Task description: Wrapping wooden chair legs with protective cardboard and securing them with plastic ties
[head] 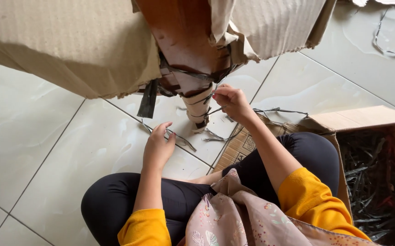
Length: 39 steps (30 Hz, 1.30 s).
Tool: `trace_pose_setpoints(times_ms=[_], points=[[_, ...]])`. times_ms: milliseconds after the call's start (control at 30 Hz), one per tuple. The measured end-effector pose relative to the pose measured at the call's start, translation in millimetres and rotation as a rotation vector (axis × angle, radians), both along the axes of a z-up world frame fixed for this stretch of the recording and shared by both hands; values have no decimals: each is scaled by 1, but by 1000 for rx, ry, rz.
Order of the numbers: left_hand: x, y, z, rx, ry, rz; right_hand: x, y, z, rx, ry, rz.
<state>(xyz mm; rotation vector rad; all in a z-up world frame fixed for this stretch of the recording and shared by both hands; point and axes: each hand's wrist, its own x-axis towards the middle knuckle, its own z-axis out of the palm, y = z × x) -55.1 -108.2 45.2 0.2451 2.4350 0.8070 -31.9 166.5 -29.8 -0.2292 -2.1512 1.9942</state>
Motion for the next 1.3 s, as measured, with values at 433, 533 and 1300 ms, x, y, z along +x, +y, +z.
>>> trace_pose_setpoints(times_ms=[433,533,1300], points=[[-5,35,-10,337,54,86,-3,-3,-79,169,-324,1],[-6,40,-36,320,30,37,-4,-2,-89,165,-331,35],[81,52,-139,375,-131,578,61,-45,-77,1892,-330,629]])
